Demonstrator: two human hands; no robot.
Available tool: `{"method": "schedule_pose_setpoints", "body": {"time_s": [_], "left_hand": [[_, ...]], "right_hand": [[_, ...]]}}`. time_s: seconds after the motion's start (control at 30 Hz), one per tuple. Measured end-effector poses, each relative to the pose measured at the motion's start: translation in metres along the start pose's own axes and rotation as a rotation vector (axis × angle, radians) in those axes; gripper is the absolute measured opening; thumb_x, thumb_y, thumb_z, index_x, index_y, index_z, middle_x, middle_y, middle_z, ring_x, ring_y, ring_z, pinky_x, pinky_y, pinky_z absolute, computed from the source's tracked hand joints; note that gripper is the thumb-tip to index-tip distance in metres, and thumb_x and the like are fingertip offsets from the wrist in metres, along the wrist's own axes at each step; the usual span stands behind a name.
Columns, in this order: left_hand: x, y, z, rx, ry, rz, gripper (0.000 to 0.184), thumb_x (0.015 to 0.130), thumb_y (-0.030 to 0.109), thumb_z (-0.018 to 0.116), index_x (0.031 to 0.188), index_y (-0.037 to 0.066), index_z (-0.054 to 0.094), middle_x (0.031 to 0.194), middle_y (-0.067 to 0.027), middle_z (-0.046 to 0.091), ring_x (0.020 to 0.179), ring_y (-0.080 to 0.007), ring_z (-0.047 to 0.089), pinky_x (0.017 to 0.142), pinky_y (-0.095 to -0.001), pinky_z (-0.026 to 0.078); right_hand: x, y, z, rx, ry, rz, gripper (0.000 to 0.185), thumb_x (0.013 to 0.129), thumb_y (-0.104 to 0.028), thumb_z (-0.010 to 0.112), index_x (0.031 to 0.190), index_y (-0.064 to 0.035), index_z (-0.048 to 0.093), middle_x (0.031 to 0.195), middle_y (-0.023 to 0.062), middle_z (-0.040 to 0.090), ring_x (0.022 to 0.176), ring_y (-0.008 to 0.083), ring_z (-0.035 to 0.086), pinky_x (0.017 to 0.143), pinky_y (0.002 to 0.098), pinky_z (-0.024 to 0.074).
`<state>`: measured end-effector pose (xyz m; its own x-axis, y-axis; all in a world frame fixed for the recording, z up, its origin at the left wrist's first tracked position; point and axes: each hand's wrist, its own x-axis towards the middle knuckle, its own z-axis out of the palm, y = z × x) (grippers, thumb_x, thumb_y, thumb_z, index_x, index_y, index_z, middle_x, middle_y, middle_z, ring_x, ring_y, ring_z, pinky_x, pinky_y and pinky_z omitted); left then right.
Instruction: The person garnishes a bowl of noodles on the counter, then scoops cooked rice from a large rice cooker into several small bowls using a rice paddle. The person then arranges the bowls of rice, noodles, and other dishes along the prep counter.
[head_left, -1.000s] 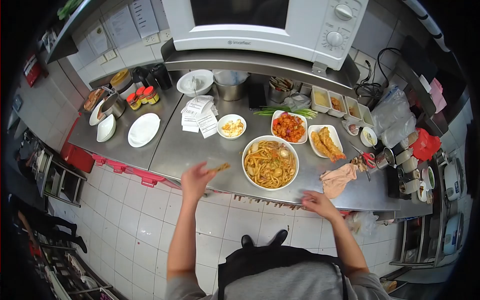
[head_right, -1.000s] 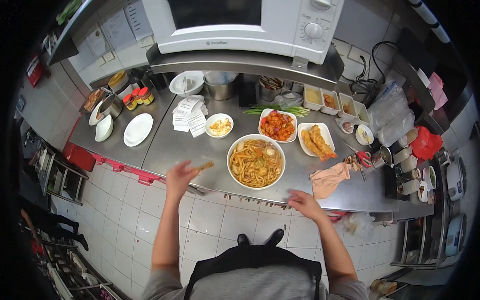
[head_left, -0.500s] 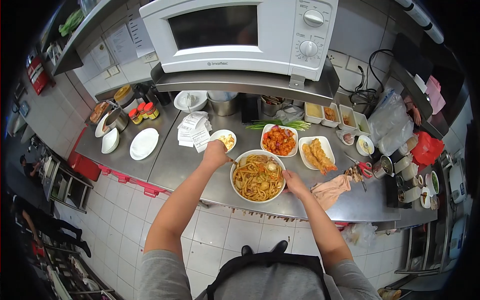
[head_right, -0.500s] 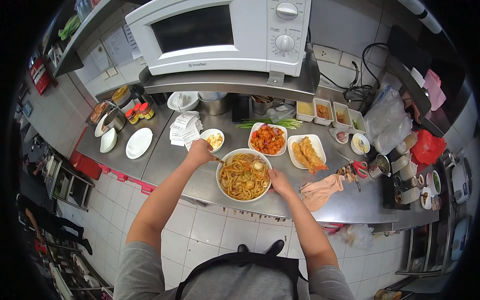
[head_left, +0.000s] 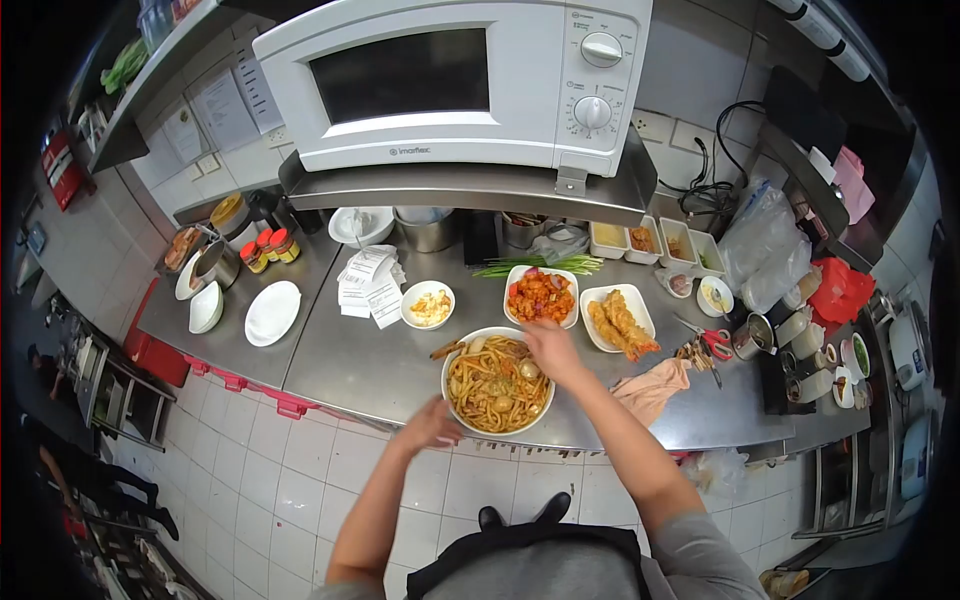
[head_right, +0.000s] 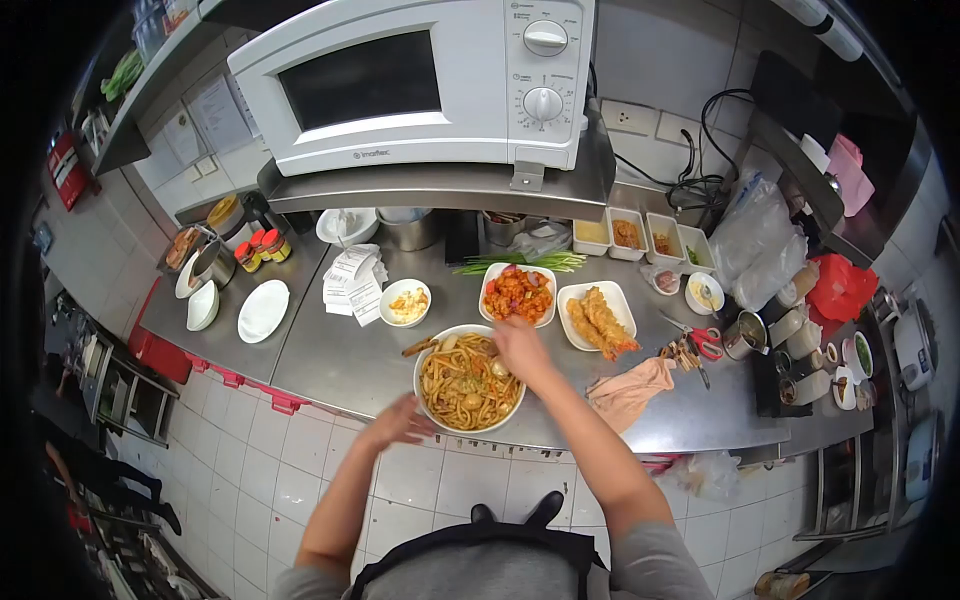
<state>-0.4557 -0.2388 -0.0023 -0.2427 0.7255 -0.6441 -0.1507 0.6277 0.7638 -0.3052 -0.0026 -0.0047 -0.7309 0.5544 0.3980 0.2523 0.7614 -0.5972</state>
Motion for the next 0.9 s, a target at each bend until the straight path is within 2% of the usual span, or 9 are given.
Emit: {"method": "schedule_pose_setpoints", "body": {"time_s": [0.13,0.23,0.33,0.43,0.53,0.63,0.67,0.8,0.9], "left_hand": [[0.002,-0.014,0.027,-0.284,0.003,0.105,0.067,0.094,0.039,0.036,0.143,0.007,0.004,0.108,-0.0181,0.059,0.094,-0.0268,0.062,0.078,-0.0351,0.050],[0.052,-0.038,0.001,0.186,0.443,0.493,0.067,0.094,0.032,0.043,0.142,0.002,0.007,0.112,-0.0191,0.058,0.097,-0.0290,0.060,0.081,-0.0343,0.048],[0.074,-0.013,-0.006,0.377,0.726,0.860,0.059,0.093,0.025,0.048,0.137,-0.005,0.022,0.113,-0.0174,0.058,0.099,-0.0269,0.059,0.079,-0.0338,0.048],[0.086,0.016,-0.012,0.160,0.633,0.919,0.039,0.090,0.019,0.052,0.122,-0.002,0.046,0.099,-0.0204,0.062,0.089,-0.0321,0.062,0.079,-0.0362,0.047],[0.077,0.049,-0.016,0.469,0.592,0.833,0.024,0.088,0.017,0.053,0.103,0.000,0.060,0.086,-0.0203,0.064,0.082,-0.0355,0.061,0.074,-0.0390,0.048],[0.079,0.076,-0.035,0.816,0.443,0.748,0.018,0.086,0.017,0.054,0.086,0.002,0.064,0.078,-0.0206,0.063,0.077,-0.0379,0.060,0.070,-0.0423,0.048],[0.074,0.087,-0.035,0.829,0.524,0.741,0.021,0.085,0.020,0.055,0.079,0.003,0.066,0.076,-0.0199,0.063,0.075,-0.0370,0.060,0.068,-0.0444,0.047],[0.059,0.116,-0.045,1.089,0.419,0.655,0.020,0.084,0.020,0.057,0.079,0.003,0.066,0.076,-0.0146,0.065,0.075,-0.0311,0.061,0.068,-0.0394,0.047],[0.045,0.117,-0.033,1.217,0.391,0.638,0.021,0.085,0.021,0.056,0.077,0.005,0.066,0.075,-0.0134,0.065,0.074,-0.0300,0.062,0.069,-0.0407,0.047]], "right_hand": [[0.058,-0.007,0.033,-0.113,-0.268,-0.187,0.019,0.078,-0.017,0.060,0.090,-0.0040,0.067,0.086,0.0140,0.060,0.081,0.0309,0.059,0.073,0.0402,0.0472],[0.075,-0.003,0.049,-0.183,-0.382,-0.256,0.014,0.077,-0.016,0.061,0.082,-0.0052,0.068,0.082,0.0121,0.060,0.081,0.0294,0.059,0.072,0.0403,0.0478],[0.074,0.006,0.057,-0.168,-0.405,-0.301,0.012,0.076,-0.014,0.061,0.079,-0.0058,0.068,0.080,0.0117,0.060,0.081,0.0295,0.059,0.072,0.0400,0.0482],[0.070,0.011,0.054,-0.083,-0.362,-0.263,0.013,0.076,-0.011,0.062,0.084,-0.0040,0.069,0.081,0.0130,0.062,0.079,0.0313,0.060,0.072,0.0389,0.0482],[0.061,0.021,0.051,0.008,-0.301,-0.179,0.016,0.077,-0.009,0.062,0.089,-0.0013,0.068,0.083,0.0139,0.063,0.077,0.0322,0.060,0.071,0.0375,0.0484],[0.044,0.026,0.042,0.096,-0.234,-0.132,0.017,0.079,-0.008,0.060,0.092,0.0004,0.066,0.088,0.0148,0.064,0.079,0.0320,0.061,0.072,0.0362,0.0484],[0.037,0.023,0.035,0.117,-0.179,-0.124,0.017,0.080,-0.009,0.060,0.093,0.0007,0.066,0.089,0.0151,0.063,0.080,0.0316,0.061,0.073,0.0357,0.0483],[-0.001,0.015,0.008,0.118,-0.004,-0.021,0.019,0.081,-0.009,0.059,0.096,0.0009,0.065,0.095,0.0154,0.062,0.085,0.0296,0.061,0.074,0.0351,0.0482],[-0.033,0.014,0.002,0.201,0.068,0.192,0.018,0.079,-0.009,0.058,0.094,-0.0004,0.066,0.094,0.0169,0.061,0.082,0.0332,0.060,0.075,0.0379,0.0475]]}}
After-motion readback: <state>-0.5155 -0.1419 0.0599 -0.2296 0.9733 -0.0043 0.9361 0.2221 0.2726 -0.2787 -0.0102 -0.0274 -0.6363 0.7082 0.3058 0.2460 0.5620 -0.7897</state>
